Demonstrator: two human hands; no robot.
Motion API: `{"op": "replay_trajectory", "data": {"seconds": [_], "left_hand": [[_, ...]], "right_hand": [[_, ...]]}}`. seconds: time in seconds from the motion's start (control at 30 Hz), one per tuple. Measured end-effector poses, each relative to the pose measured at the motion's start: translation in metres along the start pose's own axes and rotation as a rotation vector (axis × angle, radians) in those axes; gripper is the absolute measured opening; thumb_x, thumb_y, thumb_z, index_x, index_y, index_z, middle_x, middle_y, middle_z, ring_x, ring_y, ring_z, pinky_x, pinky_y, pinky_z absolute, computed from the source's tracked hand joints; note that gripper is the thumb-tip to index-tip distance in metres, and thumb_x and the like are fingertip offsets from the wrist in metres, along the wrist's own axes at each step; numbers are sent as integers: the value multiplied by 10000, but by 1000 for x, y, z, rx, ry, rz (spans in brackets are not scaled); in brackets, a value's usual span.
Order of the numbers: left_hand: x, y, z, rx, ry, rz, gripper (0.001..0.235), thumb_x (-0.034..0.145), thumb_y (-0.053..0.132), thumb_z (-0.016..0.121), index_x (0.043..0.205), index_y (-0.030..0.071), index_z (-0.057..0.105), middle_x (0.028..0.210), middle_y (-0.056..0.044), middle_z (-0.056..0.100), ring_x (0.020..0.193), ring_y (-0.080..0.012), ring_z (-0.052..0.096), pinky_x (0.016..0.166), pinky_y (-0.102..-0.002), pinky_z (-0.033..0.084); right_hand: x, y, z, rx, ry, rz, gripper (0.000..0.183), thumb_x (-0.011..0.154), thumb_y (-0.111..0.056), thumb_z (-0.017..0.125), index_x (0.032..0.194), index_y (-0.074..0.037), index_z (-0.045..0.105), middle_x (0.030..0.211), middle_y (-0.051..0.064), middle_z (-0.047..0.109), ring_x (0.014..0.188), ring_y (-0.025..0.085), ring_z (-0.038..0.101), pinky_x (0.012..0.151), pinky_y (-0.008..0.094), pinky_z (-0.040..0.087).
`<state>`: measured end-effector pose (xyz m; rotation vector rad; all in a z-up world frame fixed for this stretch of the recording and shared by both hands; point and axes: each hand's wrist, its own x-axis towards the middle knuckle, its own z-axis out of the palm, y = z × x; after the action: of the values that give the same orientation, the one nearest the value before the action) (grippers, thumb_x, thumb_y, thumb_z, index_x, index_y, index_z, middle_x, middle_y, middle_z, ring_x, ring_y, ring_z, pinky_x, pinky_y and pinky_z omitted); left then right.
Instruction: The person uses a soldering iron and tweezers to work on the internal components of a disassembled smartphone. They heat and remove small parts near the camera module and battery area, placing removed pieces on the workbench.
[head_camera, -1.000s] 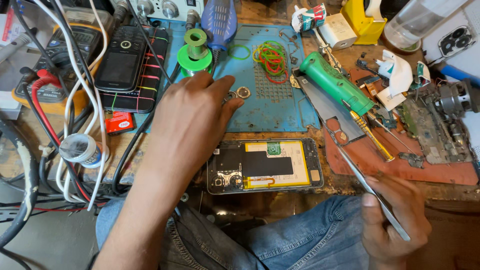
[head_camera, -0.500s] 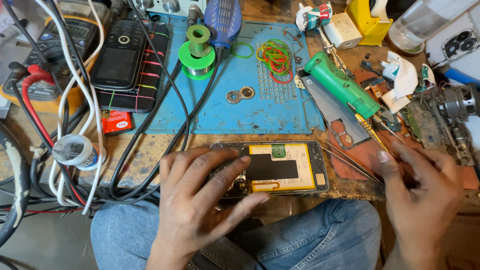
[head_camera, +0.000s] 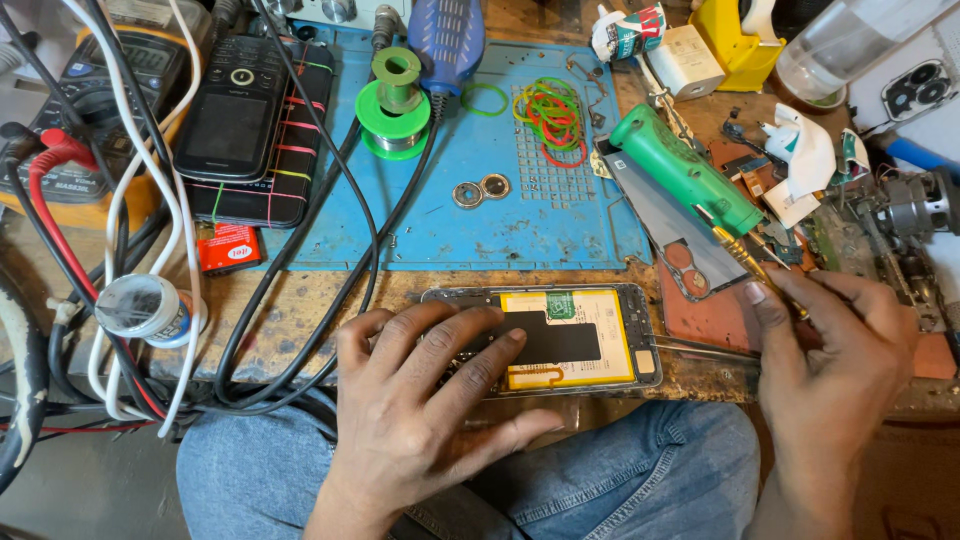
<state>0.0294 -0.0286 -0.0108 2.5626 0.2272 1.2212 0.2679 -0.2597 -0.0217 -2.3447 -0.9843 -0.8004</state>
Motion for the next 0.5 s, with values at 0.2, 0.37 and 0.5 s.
{"op": "replay_trajectory", "data": {"seconds": [0.2, 0.37, 0.5], "left_hand": [[-6, -4, -11, 35, -18, -55, 724, 791, 631, 809, 1298, 133, 676, 1265, -6, 683, 1170, -220, 614, 974, -450, 357], [-10, -6, -14, 96, -6, -115, 811, 793, 663, 770, 1367, 107, 632, 1285, -27, 677, 1182, -232, 610, 1006, -450, 337], [-10, -6, -8, 125, 28, -126, 770, 844, 643, 779, 1388, 118, 632, 1301, -18, 680, 1185, -203, 623, 1025, -429, 327]], "right_hand": [[-1, -6, 3, 320, 64, 105, 181, 1054, -63, 808, 1190, 18, 720, 1194, 125, 619, 1116, 216, 610, 857, 258, 551], [-12, 5, 11, 694, 193, 145, 201, 1100, 22, 709, 1291, 50, 651, 1177, 93, 628, 1048, 164, 637, 985, 257, 547], [-18, 2, 19, 896, 335, 178, 204, 1120, 9, 711, 1304, 45, 630, 1184, 120, 639, 1047, 191, 648, 992, 290, 569]]}}
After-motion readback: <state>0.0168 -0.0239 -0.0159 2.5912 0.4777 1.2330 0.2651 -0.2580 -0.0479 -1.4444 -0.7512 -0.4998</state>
